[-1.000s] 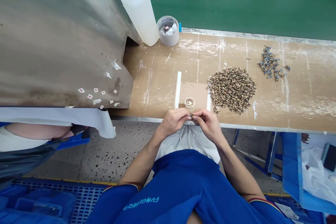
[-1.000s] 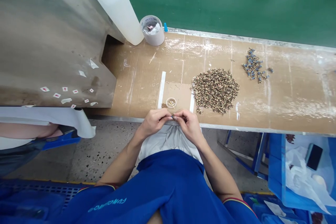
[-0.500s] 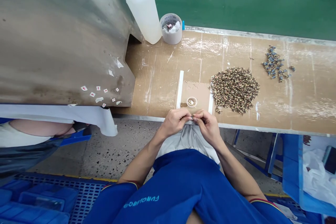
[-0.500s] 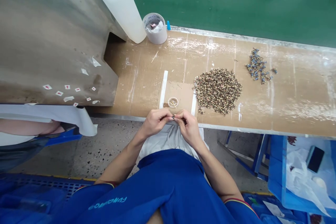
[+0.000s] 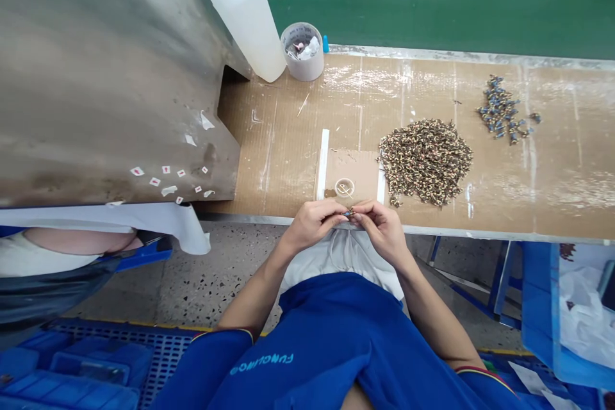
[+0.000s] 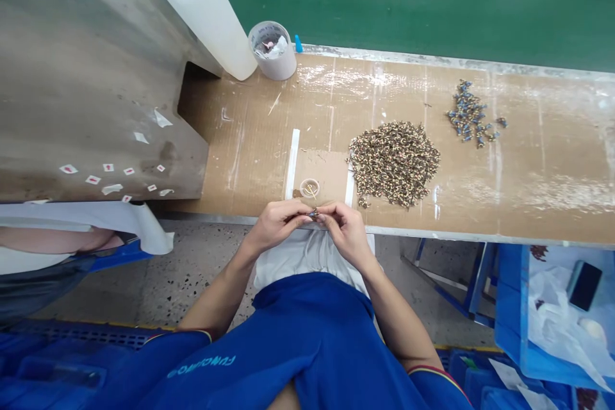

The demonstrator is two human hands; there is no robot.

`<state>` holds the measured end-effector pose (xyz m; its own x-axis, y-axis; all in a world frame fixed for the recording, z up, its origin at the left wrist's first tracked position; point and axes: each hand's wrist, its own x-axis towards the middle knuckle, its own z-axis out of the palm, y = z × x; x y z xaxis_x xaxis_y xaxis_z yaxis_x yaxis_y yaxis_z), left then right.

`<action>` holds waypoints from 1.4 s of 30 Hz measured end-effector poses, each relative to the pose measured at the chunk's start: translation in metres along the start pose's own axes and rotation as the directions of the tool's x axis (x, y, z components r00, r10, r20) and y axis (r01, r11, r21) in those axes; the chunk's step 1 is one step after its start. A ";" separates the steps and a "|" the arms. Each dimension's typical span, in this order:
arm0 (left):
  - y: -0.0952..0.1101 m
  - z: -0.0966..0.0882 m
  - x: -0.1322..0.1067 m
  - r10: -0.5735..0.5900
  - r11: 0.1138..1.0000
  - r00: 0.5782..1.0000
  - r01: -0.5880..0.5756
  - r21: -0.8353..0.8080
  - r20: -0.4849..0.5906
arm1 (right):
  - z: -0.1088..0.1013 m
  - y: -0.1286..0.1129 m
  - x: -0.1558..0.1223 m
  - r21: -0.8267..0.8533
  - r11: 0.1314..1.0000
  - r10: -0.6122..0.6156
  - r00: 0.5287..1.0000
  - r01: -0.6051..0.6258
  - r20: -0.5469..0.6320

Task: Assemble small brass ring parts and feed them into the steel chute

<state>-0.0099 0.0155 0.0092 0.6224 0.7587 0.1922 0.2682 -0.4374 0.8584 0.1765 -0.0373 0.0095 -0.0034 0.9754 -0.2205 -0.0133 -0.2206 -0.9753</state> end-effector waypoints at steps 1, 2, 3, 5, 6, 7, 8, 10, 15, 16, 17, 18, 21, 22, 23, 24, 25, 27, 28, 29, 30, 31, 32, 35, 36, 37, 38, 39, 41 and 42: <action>0.000 -0.001 0.001 -0.002 1.000 1.000 0.002 0.005 0.012 | 0.000 0.000 0.000 -0.002 1.000 -0.001 1.000 0.001 -0.009; 0.000 -0.001 0.001 -0.003 1.000 1.000 0.003 0.012 0.024 | 0.000 0.000 0.000 -0.003 1.000 -0.004 1.000 0.004 -0.015; 0.000 -0.002 0.002 -0.003 1.000 0.999 0.002 0.020 0.034 | 0.000 0.000 0.000 -0.004 1.000 -0.006 1.000 0.006 -0.018; -0.001 -0.002 0.003 0.007 0.999 0.999 -0.009 0.035 0.048 | 0.000 0.000 0.000 -0.007 1.000 -0.012 1.000 0.012 -0.016; -0.001 -0.003 0.004 0.015 0.999 0.999 -0.017 0.040 0.051 | 0.000 0.000 0.001 -0.008 1.000 -0.015 1.000 0.014 -0.011; -0.001 -0.003 0.004 0.023 0.999 0.998 -0.026 0.044 0.051 | 0.000 0.000 0.001 -0.008 1.000 -0.017 1.000 0.017 -0.005; -0.001 -0.002 0.004 0.032 0.998 0.998 -0.034 0.047 0.049 | 0.000 0.000 0.001 -0.006 1.000 -0.021 1.000 0.021 -0.002; -0.001 -0.002 0.004 0.036 0.998 0.998 -0.039 0.058 0.044 | 0.000 0.000 0.002 -0.001 0.999 -0.032 0.999 0.032 0.000; 0.001 0.001 0.004 0.019 0.992 0.999 -0.023 0.121 0.033 | -0.001 0.000 0.004 -0.004 1.000 -0.030 0.999 0.031 0.017; 0.001 0.002 0.004 0.029 0.990 0.999 -0.032 0.134 0.030 | -0.001 0.000 0.004 -0.005 1.000 -0.021 1.000 0.022 0.023; 0.001 0.003 0.003 0.039 0.989 0.999 -0.042 0.145 0.026 | -0.002 0.000 0.004 -0.004 1.000 -0.010 1.000 0.010 0.029; 0.001 0.004 0.003 0.048 0.987 0.999 -0.051 0.152 0.022 | -0.002 0.001 0.005 0.000 1.000 0.003 0.999 -0.003 0.035; 0.000 0.006 0.002 0.061 0.985 0.998 -0.063 0.160 0.014 | -0.004 0.002 0.005 0.014 0.999 0.041 0.998 -0.042 0.057; -0.001 0.006 0.001 0.066 0.985 0.998 -0.066 0.158 0.009 | -0.005 0.002 0.006 0.016 0.999 0.049 0.997 -0.050 0.063; -0.001 0.007 0.001 0.071 0.985 0.998 -0.070 0.155 0.003 | -0.005 0.003 0.006 0.017 0.998 0.051 0.996 -0.053 0.066; -0.002 0.008 0.000 0.073 0.986 0.997 -0.072 0.149 -0.003 | -0.005 0.002 0.006 0.016 0.999 0.051 0.996 -0.052 0.068; -0.002 0.008 0.000 0.072 0.987 0.997 -0.069 0.142 -0.010 | -0.005 0.002 0.006 0.015 0.999 0.047 0.997 -0.048 0.068; -0.002 0.008 0.000 0.061 0.991 0.998 -0.058 0.124 -0.019 | -0.005 0.001 0.006 0.014 0.999 0.033 0.997 -0.034 0.066; -0.002 0.008 0.000 0.052 0.992 0.998 -0.049 0.117 -0.019 | -0.004 0.001 0.006 0.013 1.000 0.026 0.998 -0.027 0.064; -0.002 0.008 0.000 0.042 0.993 0.999 -0.040 0.112 -0.015 | -0.004 0.000 0.005 0.012 1.000 0.021 0.998 -0.021 0.062; -0.002 0.008 0.000 0.035 0.993 0.999 -0.034 0.109 -0.010 | -0.004 0.000 0.005 0.013 1.000 0.018 0.998 -0.018 0.060; -0.001 0.008 0.001 0.031 0.994 0.999 -0.031 0.105 -0.006 | -0.004 0.000 0.005 0.014 1.000 0.018 0.998 -0.018 0.059; -0.001 0.007 0.001 0.030 0.995 1.000 -0.029 0.099 -0.004 | -0.004 -0.001 0.005 0.017 1.000 0.020 0.998 -0.021 0.060; 0.001 0.006 0.003 0.028 0.997 1.000 -0.027 0.069 -0.010 | -0.005 -0.001 0.005 0.044 0.998 0.037 0.996 -0.040 0.079; 0.001 0.005 0.003 0.027 0.998 1.000 -0.026 0.060 -0.011 | -0.006 -0.001 0.006 0.056 0.997 0.045 0.995 -0.050 0.089; 0.001 0.005 0.003 0.026 0.998 1.000 -0.026 0.053 -0.007 | -0.006 -0.001 0.006 0.069 0.996 0.055 0.994 -0.062 0.100; 0.001 0.004 0.003 0.028 0.998 1.000 -0.028 0.048 -0.002 | -0.007 -0.001 0.006 0.080 0.994 0.063 0.992 -0.072 0.110; 0.000 0.004 0.003 0.032 0.998 0.999 -0.032 0.045 0.005 | -0.007 -0.001 0.006 0.088 0.993 0.070 0.990 -0.081 0.119; 0.000 0.002 0.003 0.039 0.998 0.999 -0.040 0.040 0.022 | -0.008 -0.001 0.006 0.089 0.992 0.073 0.989 -0.085 0.131; 0.000 0.001 0.003 0.039 0.999 0.999 -0.040 0.036 0.031 | -0.009 -0.001 0.006 0.083 0.993 0.069 0.988 -0.081 0.136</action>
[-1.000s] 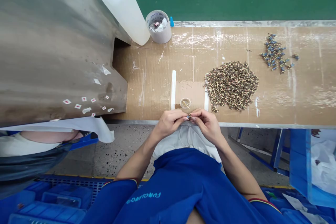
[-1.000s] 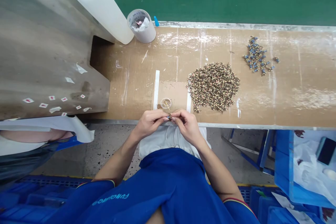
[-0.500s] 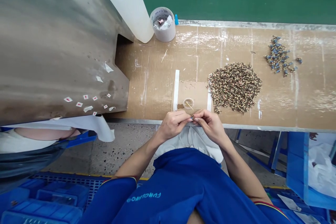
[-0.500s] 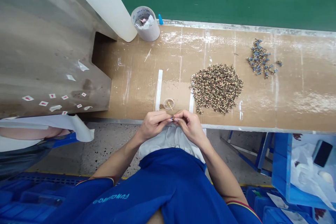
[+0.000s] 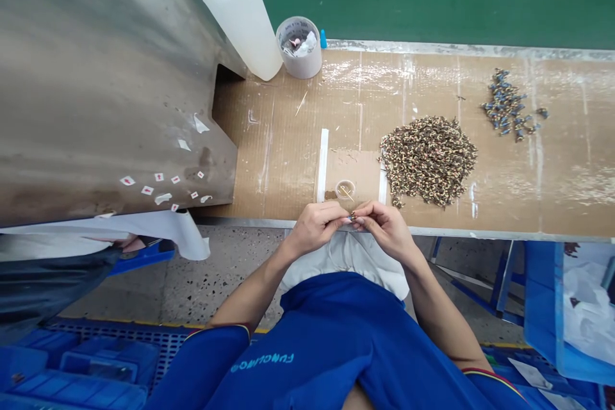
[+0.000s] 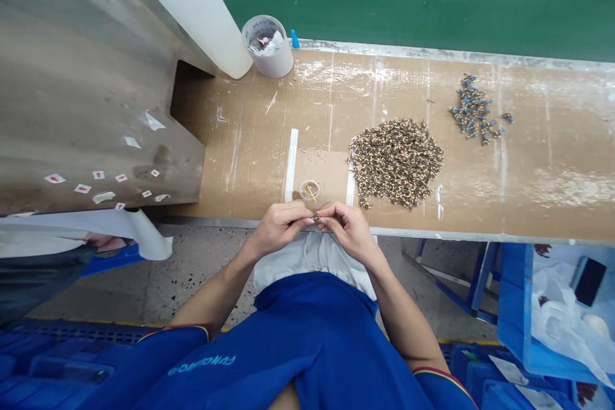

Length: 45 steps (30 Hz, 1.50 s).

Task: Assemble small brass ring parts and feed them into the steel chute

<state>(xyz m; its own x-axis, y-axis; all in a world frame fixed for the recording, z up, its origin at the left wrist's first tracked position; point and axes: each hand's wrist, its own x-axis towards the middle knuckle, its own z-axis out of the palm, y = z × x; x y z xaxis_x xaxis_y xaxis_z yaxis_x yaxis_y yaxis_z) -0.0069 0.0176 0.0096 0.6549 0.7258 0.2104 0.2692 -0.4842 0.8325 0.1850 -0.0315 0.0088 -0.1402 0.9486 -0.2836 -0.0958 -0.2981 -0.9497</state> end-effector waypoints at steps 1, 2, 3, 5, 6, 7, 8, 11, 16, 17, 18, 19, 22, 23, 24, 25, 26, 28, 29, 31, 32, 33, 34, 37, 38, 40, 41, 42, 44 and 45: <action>0.000 -0.001 0.000 -0.001 1.000 1.000 0.001 -0.006 0.006 | 0.000 0.000 0.000 -0.009 1.000 -0.005 1.000 0.005 0.006; 0.000 -0.001 0.000 -0.003 1.000 1.000 0.003 -0.012 0.009 | -0.001 0.000 0.000 -0.017 1.000 -0.010 1.000 0.010 0.012; 0.000 -0.002 0.001 -0.003 1.000 1.000 0.003 -0.017 0.010 | -0.001 0.000 0.000 -0.023 1.000 -0.014 1.000 0.014 0.018; 0.001 -0.002 0.001 -0.003 1.000 1.000 0.004 -0.021 0.005 | -0.001 0.000 0.001 -0.024 1.000 -0.018 1.000 0.018 0.026; 0.001 -0.002 0.001 -0.004 1.000 1.000 0.004 -0.021 0.002 | -0.001 0.000 0.001 -0.023 1.000 -0.018 0.999 0.019 0.028; 0.001 -0.001 0.001 -0.006 1.000 1.000 0.006 -0.020 -0.001 | -0.001 0.000 0.002 -0.022 1.000 -0.017 0.999 0.017 0.028; 0.001 -0.001 0.001 -0.010 1.000 1.000 0.010 -0.019 -0.004 | 0.000 0.000 0.002 -0.025 1.000 -0.014 1.000 0.015 0.028; 0.002 0.000 0.001 -0.020 1.000 1.000 0.020 -0.016 -0.010 | 0.001 -0.001 0.002 -0.046 0.999 -0.016 1.000 0.016 0.016; 0.002 0.000 0.000 -0.028 1.000 0.999 0.028 -0.004 0.017 | 0.000 -0.004 0.002 -0.070 0.997 -0.011 0.999 0.015 0.051; 0.002 0.000 0.000 -0.030 1.000 0.999 0.030 0.000 0.025 | -0.001 -0.006 0.002 -0.073 0.997 -0.004 0.998 0.009 0.065; 0.001 0.000 0.000 -0.032 0.999 0.999 0.032 0.003 0.032 | -0.001 -0.007 0.002 -0.079 0.997 0.002 0.997 0.004 0.078; 0.001 0.000 -0.001 -0.034 0.999 0.999 0.034 0.004 0.039 | -0.002 -0.007 0.002 -0.086 0.996 0.008 0.996 0.000 0.088; -0.001 0.000 -0.002 -0.029 1.000 0.998 0.029 0.004 0.053 | -0.003 -0.009 0.002 -0.121 0.993 0.010 0.995 0.003 0.103; -0.001 0.000 -0.002 -0.030 1.000 0.998 0.030 0.006 0.059 | -0.003 -0.009 0.002 -0.133 0.991 0.008 0.994 0.006 0.105; -0.002 0.000 -0.002 -0.034 0.999 0.997 0.034 0.009 0.065 | -0.003 -0.009 0.002 -0.141 0.990 0.005 0.994 0.010 0.106; -0.002 0.000 -0.002 -0.041 0.999 0.997 0.040 0.011 0.072 | -0.003 -0.008 0.002 -0.148 0.989 0.002 0.994 0.014 0.108; -0.002 0.000 -0.002 -0.048 0.999 0.996 0.047 0.014 0.079 | -0.003 -0.008 0.002 -0.154 0.988 -0.001 0.994 0.018 0.108; -0.001 0.000 -0.002 -0.060 0.998 0.995 0.059 0.019 0.084 | -0.002 -0.006 0.002 -0.166 0.986 -0.008 0.995 0.025 0.104; 0.000 0.001 -0.002 -0.062 0.998 0.995 0.060 0.020 0.081 | -0.002 -0.005 0.001 -0.172 0.985 -0.009 0.995 0.027 0.100; 0.000 0.001 -0.002 -0.052 0.999 0.996 0.051 0.018 0.071 | -0.001 -0.003 0.000 -0.180 0.983 -0.008 0.995 0.025 0.095; 0.001 0.001 -0.001 -0.044 0.999 0.997 0.043 0.015 0.065 | -0.001 -0.002 0.000 -0.182 0.983 -0.006 0.996 0.023 0.092; 0.001 0.001 -0.001 -0.036 0.999 0.998 0.036 0.012 0.060 | -0.001 -0.002 0.000 -0.182 0.983 -0.002 0.996 0.019 0.089; 0.001 0.001 -0.001 -0.031 0.999 0.998 0.031 0.010 0.055 | -0.001 -0.001 -0.001 -0.182 0.983 0.002 0.996 0.014 0.086; 0.001 0.002 -0.002 -0.032 0.999 0.999 0.031 0.021 0.037 | 0.000 0.000 -0.001 -0.177 0.984 0.012 0.997 0.002 0.080; 0.001 0.002 -0.002 -0.032 0.999 0.999 0.031 0.025 0.032 | 0.000 -0.001 -0.001 -0.171 0.985 0.015 0.997 -0.001 0.079; 0.002 0.001 -0.002 -0.024 1.000 0.999 0.024 0.021 0.022 | 0.000 -0.001 0.000 -0.143 0.990 0.021 0.997 -0.010 0.079; 0.002 0.001 -0.001 -0.019 1.000 1.000 0.018 0.012 0.016 | 0.000 -0.001 0.001 -0.121 0.992 0.026 0.996 -0.016 0.082; 0.002 0.001 -0.001 -0.014 1.000 1.000 0.014 0.002 0.009 | -0.001 -0.002 0.002 -0.095 0.995 0.033 0.996 -0.025 0.087; 0.002 0.000 0.000 -0.019 1.000 1.000 0.018 -0.014 -0.004 | -0.003 -0.002 0.003 -0.042 0.998 0.043 0.994 -0.039 0.097; 0.003 0.000 0.000 -0.027 0.999 1.000 0.027 -0.018 -0.008 | -0.004 -0.003 0.004 -0.020 0.999 0.045 0.994 -0.044 0.098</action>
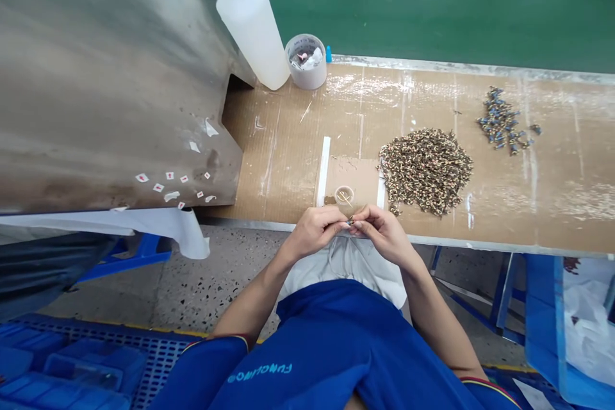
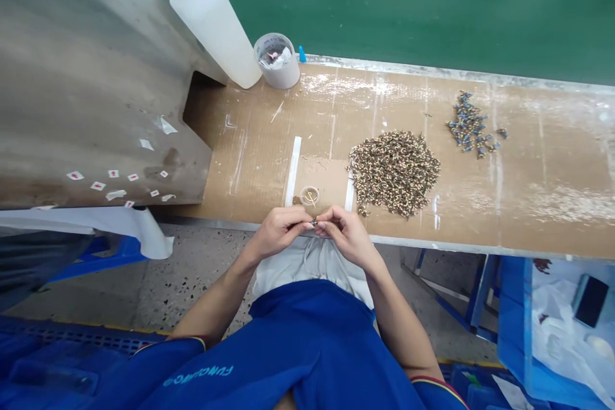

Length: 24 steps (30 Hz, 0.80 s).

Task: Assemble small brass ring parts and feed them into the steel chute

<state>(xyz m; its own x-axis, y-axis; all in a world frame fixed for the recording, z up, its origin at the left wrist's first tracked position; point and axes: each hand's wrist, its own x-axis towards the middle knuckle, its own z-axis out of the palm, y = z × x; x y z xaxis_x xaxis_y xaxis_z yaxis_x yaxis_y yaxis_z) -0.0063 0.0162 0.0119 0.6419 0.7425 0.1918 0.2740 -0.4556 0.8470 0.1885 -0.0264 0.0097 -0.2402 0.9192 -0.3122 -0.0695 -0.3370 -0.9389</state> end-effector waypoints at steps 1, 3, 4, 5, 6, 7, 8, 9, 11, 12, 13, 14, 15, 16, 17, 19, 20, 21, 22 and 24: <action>0.000 0.000 0.000 -0.011 1.000 1.000 0.011 -0.002 -0.002 | -0.001 0.000 0.000 0.017 1.000 0.001 1.000 -0.001 -0.002; 0.001 0.000 0.000 -0.032 0.999 0.999 0.032 0.002 0.000 | -0.002 0.000 0.000 0.035 0.999 0.004 1.000 -0.003 -0.015; 0.002 0.001 0.000 -0.038 0.999 0.999 0.038 0.005 0.002 | -0.003 0.000 -0.001 0.040 0.999 0.008 1.000 -0.007 -0.023; 0.002 0.001 0.000 -0.040 0.999 0.999 0.040 0.009 0.003 | -0.002 0.000 -0.002 0.044 0.999 0.014 0.999 -0.012 -0.030; 0.002 0.002 0.000 -0.040 0.999 0.999 0.040 0.014 0.002 | -0.001 0.000 -0.002 0.048 0.999 0.018 0.999 -0.016 -0.038; 0.002 0.002 0.000 -0.039 0.999 0.999 0.039 0.019 0.003 | 0.000 0.001 -0.003 0.049 0.999 0.020 0.999 -0.018 -0.047; 0.002 0.002 0.000 -0.037 0.999 0.999 0.037 0.026 0.003 | 0.001 0.001 -0.003 0.046 0.999 0.017 0.998 -0.015 -0.058; 0.002 0.002 0.000 -0.034 0.999 0.999 0.034 0.032 0.002 | 0.002 0.001 -0.003 0.038 0.999 0.012 0.998 -0.010 -0.067; 0.001 0.002 0.000 -0.030 0.999 1.000 0.030 0.041 -0.004 | 0.004 0.002 -0.003 0.011 1.000 -0.003 0.997 0.004 -0.078; 0.000 0.002 0.000 -0.027 0.999 1.000 0.028 0.040 -0.006 | 0.005 0.002 -0.002 -0.005 1.000 -0.013 0.997 0.012 -0.078; 0.000 0.002 0.000 -0.025 0.999 1.000 0.025 0.038 -0.008 | 0.005 0.002 -0.002 -0.021 1.000 -0.023 0.997 0.021 -0.076; 0.000 0.002 0.000 -0.022 0.999 1.000 0.022 0.035 -0.007 | 0.005 0.002 -0.001 -0.036 0.999 -0.032 0.997 0.029 -0.073; 0.000 0.001 0.001 -0.020 0.999 1.000 0.020 0.033 -0.004 | 0.005 0.002 -0.001 -0.048 0.998 -0.039 0.997 0.036 -0.069; 0.000 0.001 0.001 -0.019 0.999 1.000 0.019 0.033 0.000 | 0.005 0.002 -0.001 -0.059 0.997 -0.045 0.997 0.041 -0.066; 0.000 0.000 0.000 -0.020 0.999 1.000 0.020 0.034 0.003 | 0.005 0.002 -0.001 -0.070 0.997 -0.049 0.997 0.044 -0.062; 0.000 0.000 0.000 -0.027 0.999 1.000 0.027 0.039 0.005 | 0.006 0.002 -0.001 -0.095 0.994 -0.059 0.997 0.054 -0.055; 0.000 0.000 0.000 -0.031 0.999 1.000 0.031 0.040 0.001 | 0.006 0.002 -0.001 -0.110 0.992 -0.066 0.996 0.060 -0.053; 0.001 0.001 -0.001 -0.034 0.999 0.999 0.034 0.041 -0.005 | 0.006 0.002 -0.001 -0.127 0.990 -0.076 0.996 0.069 -0.052; 0.001 0.001 -0.001 -0.035 0.999 0.999 0.035 0.041 -0.009 | 0.006 0.002 -0.002 -0.145 0.986 -0.086 0.995 0.077 -0.053; 0.001 0.002 -0.002 -0.035 0.998 0.999 0.036 0.043 -0.012 | 0.007 0.002 -0.002 -0.176 0.980 -0.103 0.993 0.092 -0.053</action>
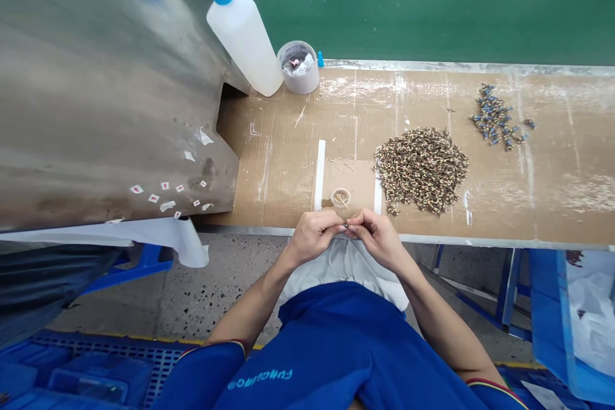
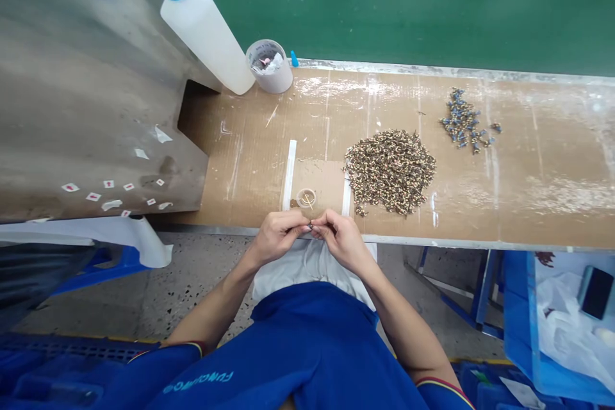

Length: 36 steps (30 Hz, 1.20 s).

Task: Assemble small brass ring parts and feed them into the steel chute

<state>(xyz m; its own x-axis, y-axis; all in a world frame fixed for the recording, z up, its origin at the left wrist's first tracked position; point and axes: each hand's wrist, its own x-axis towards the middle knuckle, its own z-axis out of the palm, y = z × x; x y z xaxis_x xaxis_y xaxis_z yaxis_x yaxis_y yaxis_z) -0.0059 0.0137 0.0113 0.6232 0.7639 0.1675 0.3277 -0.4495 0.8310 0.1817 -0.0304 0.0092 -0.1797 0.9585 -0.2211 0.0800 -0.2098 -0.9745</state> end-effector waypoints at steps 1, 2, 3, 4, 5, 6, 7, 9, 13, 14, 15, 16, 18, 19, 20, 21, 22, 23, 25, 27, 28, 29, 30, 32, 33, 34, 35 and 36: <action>0.000 0.000 0.000 0.001 1.000 1.000 -0.001 0.002 0.004 | 0.000 0.000 0.000 -0.012 1.000 -0.006 1.000 0.006 0.000; 0.000 0.000 0.000 0.003 1.000 1.000 -0.003 0.004 0.011 | 0.001 -0.001 0.000 -0.022 1.000 -0.010 1.000 0.010 0.000; 0.000 0.000 0.000 0.006 1.000 1.000 -0.006 0.005 0.017 | 0.001 -0.001 0.000 -0.030 0.999 -0.013 1.000 0.013 -0.002; 0.000 -0.001 0.000 0.011 1.000 1.000 -0.011 0.005 0.018 | 0.001 -0.001 0.000 -0.035 0.999 -0.016 1.000 0.016 -0.003; -0.001 -0.001 0.000 0.016 1.000 1.000 -0.016 0.004 0.020 | 0.002 -0.001 0.000 -0.039 0.999 -0.019 1.000 0.019 -0.005; -0.001 -0.002 0.000 0.020 1.000 1.000 -0.020 0.003 0.021 | 0.002 -0.002 0.000 -0.041 0.999 -0.021 1.000 0.021 -0.006; -0.001 -0.002 0.000 0.020 1.000 0.999 -0.020 0.003 0.026 | 0.002 -0.002 0.000 -0.042 0.999 -0.022 1.000 0.022 -0.006; -0.001 -0.002 0.001 0.014 1.000 0.999 -0.014 0.007 0.037 | 0.003 -0.001 0.000 -0.036 0.999 -0.019 1.000 0.019 -0.012; -0.001 -0.002 0.002 -0.001 1.000 1.000 0.001 0.019 0.024 | 0.004 0.001 0.002 0.013 1.000 0.001 0.999 0.000 -0.042; -0.001 -0.002 0.002 -0.001 1.000 1.000 0.001 0.019 0.019 | 0.005 0.002 0.003 0.030 1.000 0.006 0.999 -0.004 -0.048; 0.000 -0.002 0.003 0.000 1.000 1.000 -0.001 0.019 0.019 | 0.005 0.002 0.003 0.047 0.999 0.010 0.999 -0.008 -0.050; 0.000 -0.003 0.003 0.000 1.000 1.000 0.000 0.018 0.021 | 0.006 0.002 0.003 0.068 0.998 0.012 0.999 -0.009 -0.052; 0.002 -0.004 0.003 -0.007 1.000 1.000 0.007 0.015 0.025 | 0.008 -0.001 0.000 0.117 0.993 0.009 0.998 -0.002 -0.055; 0.003 -0.004 0.002 -0.016 1.000 1.000 0.015 0.013 0.023 | 0.008 -0.003 -0.002 0.143 0.990 0.003 0.998 0.006 -0.063; 0.003 -0.004 0.001 -0.023 1.000 1.000 0.023 0.008 0.017 | 0.007 -0.006 -0.005 0.162 0.987 -0.003 0.997 0.017 -0.083; 0.004 -0.004 0.000 -0.027 1.000 1.000 0.027 0.002 0.008 | 0.004 -0.009 -0.009 0.168 0.985 -0.013 0.993 0.033 -0.118; 0.004 -0.004 -0.001 -0.026 1.000 1.000 0.026 -0.006 -0.005 | -0.001 -0.012 -0.013 0.157 0.986 -0.030 0.984 0.057 -0.175; 0.005 -0.003 -0.002 -0.021 1.000 1.000 0.020 -0.014 -0.023 | -0.009 -0.015 -0.016 0.126 0.988 -0.054 0.966 0.088 -0.253; 0.005 -0.001 -0.003 -0.008 1.000 0.998 0.006 -0.025 -0.064 | -0.037 -0.018 -0.020 -0.002 0.988 -0.140 0.876 0.157 -0.461; 0.005 0.001 -0.005 0.000 1.000 0.995 -0.002 -0.016 -0.100 | -0.078 -0.018 -0.018 -0.174 0.969 -0.248 0.706 0.176 -0.664; 0.005 0.001 -0.005 0.007 1.000 0.993 -0.008 -0.004 -0.116 | -0.102 -0.015 -0.016 -0.252 0.956 -0.288 0.621 0.148 -0.729; 0.005 0.001 -0.005 0.017 1.000 0.991 -0.016 0.011 -0.130 | -0.127 -0.013 -0.013 -0.307 0.946 -0.312 0.544 0.102 -0.779; 0.005 0.001 -0.004 0.029 0.999 0.989 -0.026 0.027 -0.144 | -0.152 -0.009 -0.008 -0.341 0.939 -0.324 0.480 0.054 -0.815; 0.006 0.002 -0.002 0.058 0.997 0.982 -0.049 0.052 -0.180 | -0.196 -0.002 0.003 -0.369 0.929 -0.330 0.422 -0.011 -0.844; 0.007 0.002 -0.001 0.066 0.997 0.978 -0.055 0.060 -0.199 | -0.213 0.002 0.009 -0.367 0.930 -0.325 0.407 -0.025 -0.854; 0.008 0.004 0.000 0.069 0.996 0.974 -0.056 0.066 -0.218 | -0.227 0.005 0.016 -0.351 0.936 -0.309 0.405 -0.030 -0.860; 0.010 0.005 0.000 0.065 0.996 0.969 -0.050 0.068 -0.236 | -0.239 0.007 0.022 -0.330 0.944 -0.288 0.421 -0.029 -0.860; 0.013 0.008 0.000 0.055 0.997 0.965 -0.040 0.066 -0.256 | -0.247 0.009 0.028 -0.310 0.950 -0.266 0.449 -0.026 -0.853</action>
<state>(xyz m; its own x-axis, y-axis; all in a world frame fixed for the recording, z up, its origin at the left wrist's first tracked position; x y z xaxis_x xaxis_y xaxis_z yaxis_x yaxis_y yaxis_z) 0.0037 0.0038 0.0178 0.4378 0.8308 0.3435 0.3490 -0.5092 0.7867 0.4193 0.0420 0.0036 0.7345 0.6506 0.1933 0.3846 -0.1644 -0.9083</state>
